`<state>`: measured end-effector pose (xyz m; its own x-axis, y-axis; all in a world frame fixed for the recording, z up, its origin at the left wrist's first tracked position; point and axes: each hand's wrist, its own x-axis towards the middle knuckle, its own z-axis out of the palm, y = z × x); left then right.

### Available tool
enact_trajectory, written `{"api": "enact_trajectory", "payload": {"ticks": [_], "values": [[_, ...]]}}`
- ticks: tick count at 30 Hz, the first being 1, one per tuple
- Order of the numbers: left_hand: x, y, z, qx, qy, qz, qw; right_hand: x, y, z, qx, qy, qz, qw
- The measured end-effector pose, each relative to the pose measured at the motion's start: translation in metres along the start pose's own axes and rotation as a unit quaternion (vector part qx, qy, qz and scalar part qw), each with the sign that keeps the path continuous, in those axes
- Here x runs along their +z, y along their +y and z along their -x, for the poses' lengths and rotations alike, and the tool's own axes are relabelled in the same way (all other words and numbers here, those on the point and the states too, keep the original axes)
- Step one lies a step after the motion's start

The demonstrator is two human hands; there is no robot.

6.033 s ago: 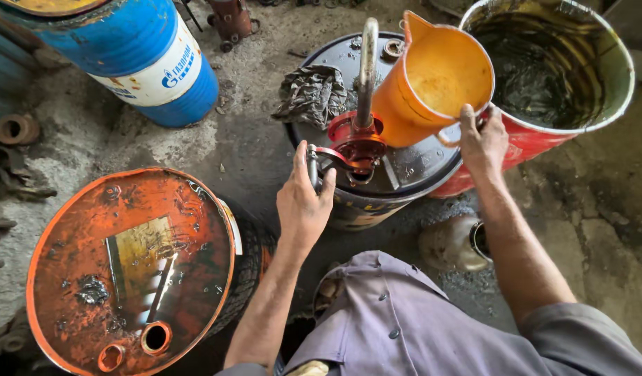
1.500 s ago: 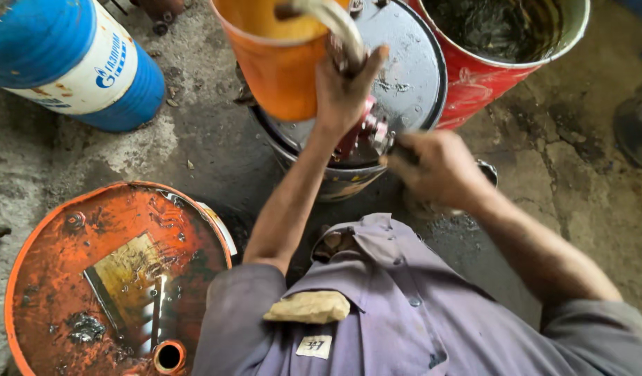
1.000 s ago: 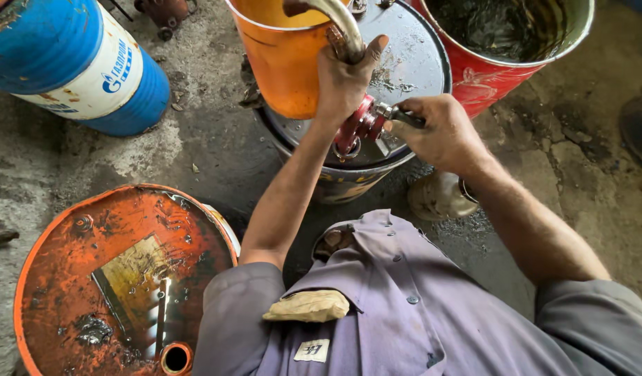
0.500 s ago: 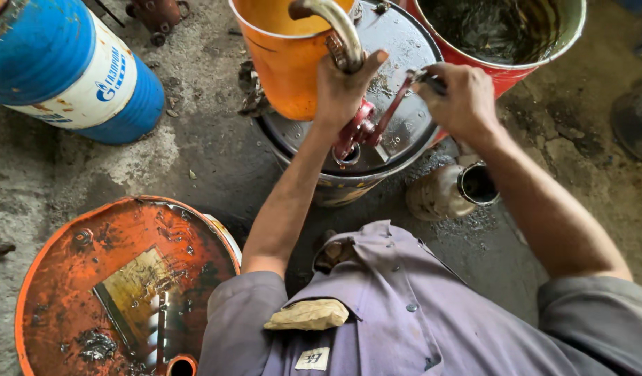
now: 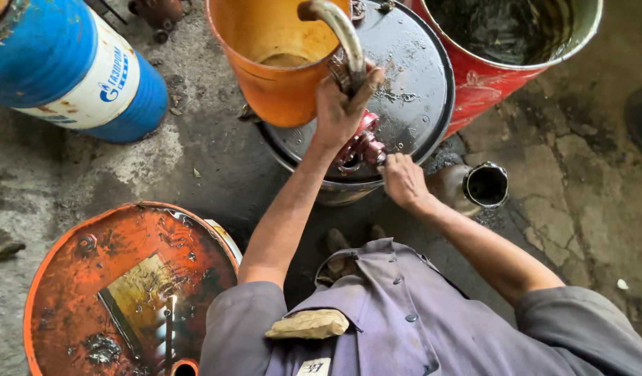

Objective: The person uses a hand pump to transfer a yellowish liquid from a large barrel into an orange pitcher, then pours the liquid into a smaller metal container. The process is repeated multiple times.

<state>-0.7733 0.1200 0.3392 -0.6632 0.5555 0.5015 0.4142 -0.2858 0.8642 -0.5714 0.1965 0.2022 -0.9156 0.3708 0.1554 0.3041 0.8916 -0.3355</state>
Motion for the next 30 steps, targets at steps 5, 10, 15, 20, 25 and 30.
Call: {"api": "enact_trajectory", "payload": {"ticks": [5, 10, 15, 20, 25, 30], "values": [[0.002, -0.006, 0.001, 0.056, 0.019, -0.010, 0.998, -0.007, -0.069, 0.023, 0.006, -0.105, -0.130, 0.986], [0.007, -0.015, 0.020, 0.070, 0.060, -0.033, 0.995, -0.114, -0.094, 0.030, -0.051, -0.240, -0.256, 0.935], [0.013, -0.016, 0.022, 0.180, 0.120, -0.044, 0.975, -0.186, 0.033, -0.096, -0.113, 0.026, 0.034, 0.993], [0.020, -0.006, 0.013, 0.108, 0.156, -0.117, 0.975, -0.038, 0.041, -0.035, -0.183, -0.052, 0.245, 0.951], [0.026, -0.001, 0.026, 0.075, 0.155, -0.154, 0.973, -0.050, -0.054, 0.061, -0.203, -0.201, -0.073, 0.956], [0.028, 0.002, 0.025, 0.088, 0.145, -0.154, 0.973, -0.189, 0.034, -0.074, -0.177, -0.204, 0.250, 0.930]]}}
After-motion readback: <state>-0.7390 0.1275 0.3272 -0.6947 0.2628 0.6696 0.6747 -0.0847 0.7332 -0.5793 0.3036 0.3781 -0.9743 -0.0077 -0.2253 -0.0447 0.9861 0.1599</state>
